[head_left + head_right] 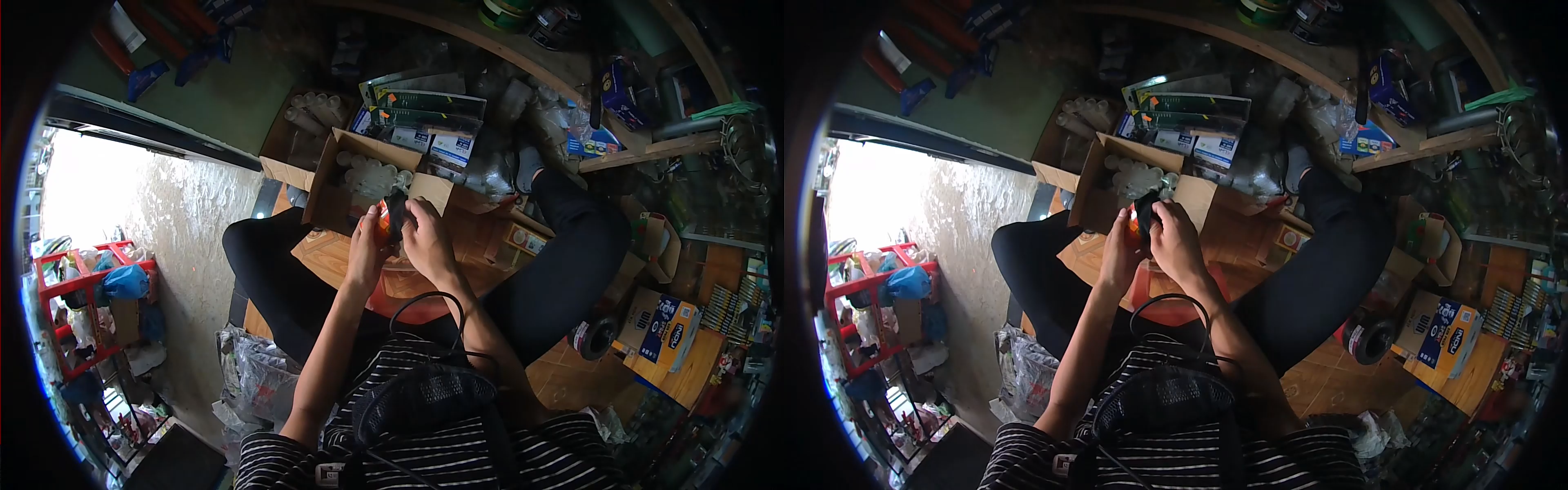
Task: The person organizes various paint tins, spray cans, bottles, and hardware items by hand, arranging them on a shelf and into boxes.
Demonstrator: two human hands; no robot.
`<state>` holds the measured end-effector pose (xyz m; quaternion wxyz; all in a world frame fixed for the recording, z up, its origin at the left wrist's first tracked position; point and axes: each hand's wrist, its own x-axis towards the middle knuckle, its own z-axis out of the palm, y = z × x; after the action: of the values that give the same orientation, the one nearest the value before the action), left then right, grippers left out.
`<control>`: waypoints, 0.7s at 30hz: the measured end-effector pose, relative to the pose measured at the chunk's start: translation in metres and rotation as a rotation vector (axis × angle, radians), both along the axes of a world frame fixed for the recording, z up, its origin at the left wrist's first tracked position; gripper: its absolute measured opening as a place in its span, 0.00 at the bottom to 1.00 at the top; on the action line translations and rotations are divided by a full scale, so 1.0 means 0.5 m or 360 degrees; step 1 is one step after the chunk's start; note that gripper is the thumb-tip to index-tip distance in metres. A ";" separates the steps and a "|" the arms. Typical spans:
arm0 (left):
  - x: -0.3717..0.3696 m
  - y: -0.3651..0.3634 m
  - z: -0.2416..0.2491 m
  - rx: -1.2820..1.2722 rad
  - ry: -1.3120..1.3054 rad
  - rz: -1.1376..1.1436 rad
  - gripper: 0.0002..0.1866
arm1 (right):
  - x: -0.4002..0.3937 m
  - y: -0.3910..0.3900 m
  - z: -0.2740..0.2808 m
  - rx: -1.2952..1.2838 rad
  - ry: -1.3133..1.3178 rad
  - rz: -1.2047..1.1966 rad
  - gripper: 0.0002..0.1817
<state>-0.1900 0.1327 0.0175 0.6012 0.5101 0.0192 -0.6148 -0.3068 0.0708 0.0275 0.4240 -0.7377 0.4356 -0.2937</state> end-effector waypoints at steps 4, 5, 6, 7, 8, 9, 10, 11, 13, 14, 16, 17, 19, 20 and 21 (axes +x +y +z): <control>0.001 0.001 -0.013 -0.0121 -0.0132 -0.0004 0.16 | -0.005 -0.004 -0.005 0.0160 -0.0070 -0.0037 0.10; 0.004 0.002 -0.015 -0.0125 -0.0079 -0.0020 0.16 | -0.005 -0.004 -0.004 0.0188 -0.0075 -0.0008 0.10; 0.012 0.006 -0.026 -0.0130 -0.0029 -0.0034 0.16 | -0.003 -0.004 0.001 0.0216 -0.0082 0.0023 0.09; 0.020 0.010 -0.038 -0.0133 0.0020 -0.0046 0.15 | 0.001 -0.002 0.006 0.0032 -0.0065 0.0029 0.09; 0.027 0.009 -0.052 -0.0153 0.0186 -0.0046 0.15 | -0.001 -0.001 0.012 0.0054 -0.0075 0.0127 0.09; 0.030 0.011 -0.039 -0.0161 0.0271 -0.0119 0.21 | 0.000 -0.001 0.031 0.0078 -0.0085 0.0222 0.09; 0.030 0.010 -0.026 -0.0108 0.0361 -0.0059 0.22 | 0.002 0.000 0.030 -0.0065 -0.0164 0.0288 0.09; 0.029 0.009 -0.015 -0.0057 0.0450 -0.0002 0.23 | 0.001 -0.001 0.039 -0.0060 -0.0123 0.0363 0.09; 0.032 0.017 -0.013 -0.0180 0.0552 -0.0051 0.25 | -0.001 0.000 0.050 -0.0111 0.0005 0.0411 0.10; 0.033 0.020 -0.014 -0.0231 0.0557 -0.0093 0.25 | 0.000 0.000 0.052 -0.0159 0.0062 0.0412 0.11; 0.046 0.026 -0.036 -0.0477 0.0675 -0.0242 0.25 | 0.000 0.001 0.053 -0.0256 0.0176 0.0416 0.12; 0.045 0.028 -0.049 -0.0328 0.0568 -0.0187 0.26 | -0.001 0.003 0.054 -0.0234 0.0148 0.0420 0.13; 0.032 0.018 -0.041 -0.0031 0.0353 -0.0080 0.28 | -0.006 0.007 0.056 -0.0190 0.0093 0.0424 0.14; 0.026 0.013 -0.038 -0.0046 0.0327 0.0002 0.26 | -0.006 0.010 0.054 -0.0162 0.0046 0.0448 0.15; 0.022 0.006 -0.028 -0.0062 0.0302 0.0082 0.25 | -0.008 0.013 0.041 -0.0134 0.0000 0.0471 0.15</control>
<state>-0.1792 0.1356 0.0034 0.6221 0.4372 0.0774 -0.6449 -0.3106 0.0774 0.0479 0.4313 -0.8110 0.3095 -0.2460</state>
